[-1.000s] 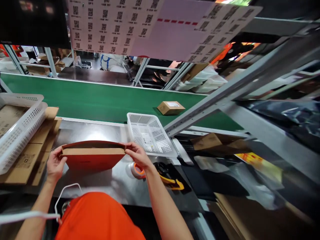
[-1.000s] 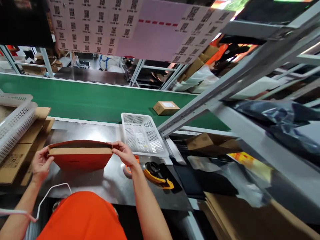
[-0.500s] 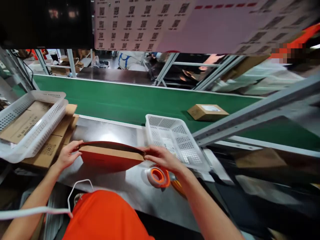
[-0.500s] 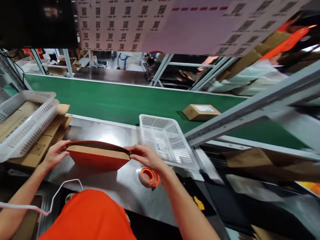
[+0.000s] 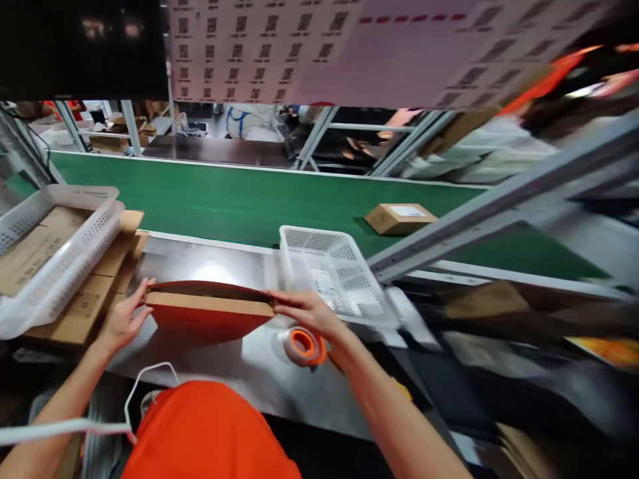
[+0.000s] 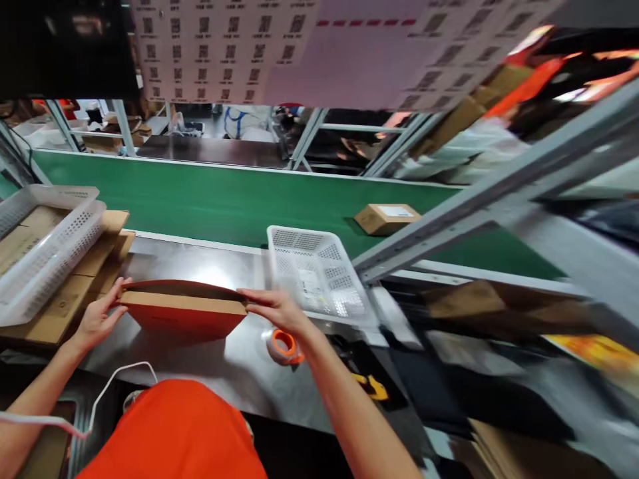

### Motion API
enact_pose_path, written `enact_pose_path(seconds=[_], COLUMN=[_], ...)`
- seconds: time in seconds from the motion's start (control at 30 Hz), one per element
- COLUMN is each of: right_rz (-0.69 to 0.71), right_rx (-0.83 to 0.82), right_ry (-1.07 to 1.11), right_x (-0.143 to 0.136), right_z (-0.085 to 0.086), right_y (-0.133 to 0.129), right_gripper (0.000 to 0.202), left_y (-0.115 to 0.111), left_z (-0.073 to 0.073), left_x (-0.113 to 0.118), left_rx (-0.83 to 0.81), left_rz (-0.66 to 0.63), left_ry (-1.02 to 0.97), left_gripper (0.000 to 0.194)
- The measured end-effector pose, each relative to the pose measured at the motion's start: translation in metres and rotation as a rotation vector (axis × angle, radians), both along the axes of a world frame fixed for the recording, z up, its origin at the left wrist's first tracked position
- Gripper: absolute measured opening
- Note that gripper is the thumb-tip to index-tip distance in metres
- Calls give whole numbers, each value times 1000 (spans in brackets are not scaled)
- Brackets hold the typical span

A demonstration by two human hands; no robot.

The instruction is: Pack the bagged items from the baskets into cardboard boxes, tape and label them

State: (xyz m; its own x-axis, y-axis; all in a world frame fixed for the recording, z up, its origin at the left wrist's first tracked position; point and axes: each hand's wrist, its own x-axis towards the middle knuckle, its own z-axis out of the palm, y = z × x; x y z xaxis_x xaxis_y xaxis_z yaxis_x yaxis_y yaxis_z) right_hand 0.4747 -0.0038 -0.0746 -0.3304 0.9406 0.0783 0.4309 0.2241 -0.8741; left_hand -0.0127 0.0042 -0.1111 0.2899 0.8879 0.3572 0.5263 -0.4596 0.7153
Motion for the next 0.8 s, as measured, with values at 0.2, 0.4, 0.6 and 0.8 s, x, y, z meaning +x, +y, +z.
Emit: enact_pose_path(seconds=[0.2, 0.4, 0.6, 0.8], right_rz=[43, 59, 42, 52], right_rx=[-19, 137, 269, 424], right_ry=[107, -14, -91, -84], right_x=[0, -2, -5, -6], right_z=[1, 4, -9, -28], right_y=[-8, -22, -36, -41], right_gripper=[42, 39, 56, 73], left_y=[-3, 6, 5, 16], left_z=[-18, -20, -16, 4], left_x=[7, -1, 1, -12], left_rx=[228, 272, 373, 351], left_rz=[86, 40, 56, -77], left_ry=[60, -25, -91, -6], left_gripper=[73, 67, 42, 25])
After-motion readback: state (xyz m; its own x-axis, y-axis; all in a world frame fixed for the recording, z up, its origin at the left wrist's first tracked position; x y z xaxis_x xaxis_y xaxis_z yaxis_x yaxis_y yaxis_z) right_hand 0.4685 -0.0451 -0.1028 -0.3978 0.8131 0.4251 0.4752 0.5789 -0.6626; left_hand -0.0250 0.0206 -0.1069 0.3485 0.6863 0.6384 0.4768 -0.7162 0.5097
